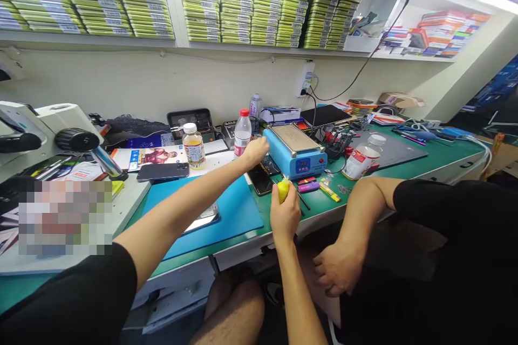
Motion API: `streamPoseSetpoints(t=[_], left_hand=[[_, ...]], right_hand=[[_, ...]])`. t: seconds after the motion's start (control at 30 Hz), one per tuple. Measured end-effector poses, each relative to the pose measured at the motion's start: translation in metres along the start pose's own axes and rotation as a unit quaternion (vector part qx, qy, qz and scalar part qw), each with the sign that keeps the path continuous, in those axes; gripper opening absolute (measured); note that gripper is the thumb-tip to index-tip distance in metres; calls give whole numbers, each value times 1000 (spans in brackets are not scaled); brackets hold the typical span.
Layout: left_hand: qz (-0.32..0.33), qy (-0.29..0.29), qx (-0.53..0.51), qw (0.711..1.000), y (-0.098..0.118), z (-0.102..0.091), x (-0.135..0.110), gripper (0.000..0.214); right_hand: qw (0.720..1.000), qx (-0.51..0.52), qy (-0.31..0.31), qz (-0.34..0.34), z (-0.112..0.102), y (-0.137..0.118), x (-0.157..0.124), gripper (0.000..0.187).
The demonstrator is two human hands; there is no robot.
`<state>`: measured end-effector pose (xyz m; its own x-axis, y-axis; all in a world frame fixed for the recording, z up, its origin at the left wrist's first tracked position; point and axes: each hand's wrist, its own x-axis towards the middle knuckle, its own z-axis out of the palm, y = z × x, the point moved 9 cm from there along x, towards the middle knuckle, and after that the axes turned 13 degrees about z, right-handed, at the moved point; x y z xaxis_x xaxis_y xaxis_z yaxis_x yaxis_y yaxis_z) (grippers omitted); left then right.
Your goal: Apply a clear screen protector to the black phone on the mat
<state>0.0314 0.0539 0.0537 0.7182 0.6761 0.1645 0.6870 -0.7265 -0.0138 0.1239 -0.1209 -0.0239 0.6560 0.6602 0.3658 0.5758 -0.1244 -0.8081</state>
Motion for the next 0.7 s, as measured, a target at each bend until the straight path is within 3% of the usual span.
streamPoseSetpoints(t=[0.1, 0.17, 0.3, 0.4, 0.5, 0.6, 0.7], left_hand=[[38, 37, 14, 999, 16, -33, -29, 34], [47, 56, 22, 997, 21, -52, -65, 24], [-10, 83, 46, 995, 2, -75, -183, 27], [-110, 117, 101, 982, -35, -78, -290, 32], [-109, 95, 160, 977, -54, -61, -364, 29], [-95, 111, 159, 976, -58, -46, -398, 24], [-68, 131, 57, 987, -48, -29, -400, 27]], right_hand=[[1000, -1, -8, 1, 1, -1, 0, 68], [1000, -2, -17, 3, 2, -1, 0, 69], [999, -13, -49, 4, 8, -3, 0, 67], [996, -31, -82, -7, 12, -6, -1, 63], [993, -52, -107, -9, 15, -8, -2, 62], [993, -54, -99, 16, 12, -6, -2, 67], [996, -8, -86, 18, 10, -13, -5, 70]])
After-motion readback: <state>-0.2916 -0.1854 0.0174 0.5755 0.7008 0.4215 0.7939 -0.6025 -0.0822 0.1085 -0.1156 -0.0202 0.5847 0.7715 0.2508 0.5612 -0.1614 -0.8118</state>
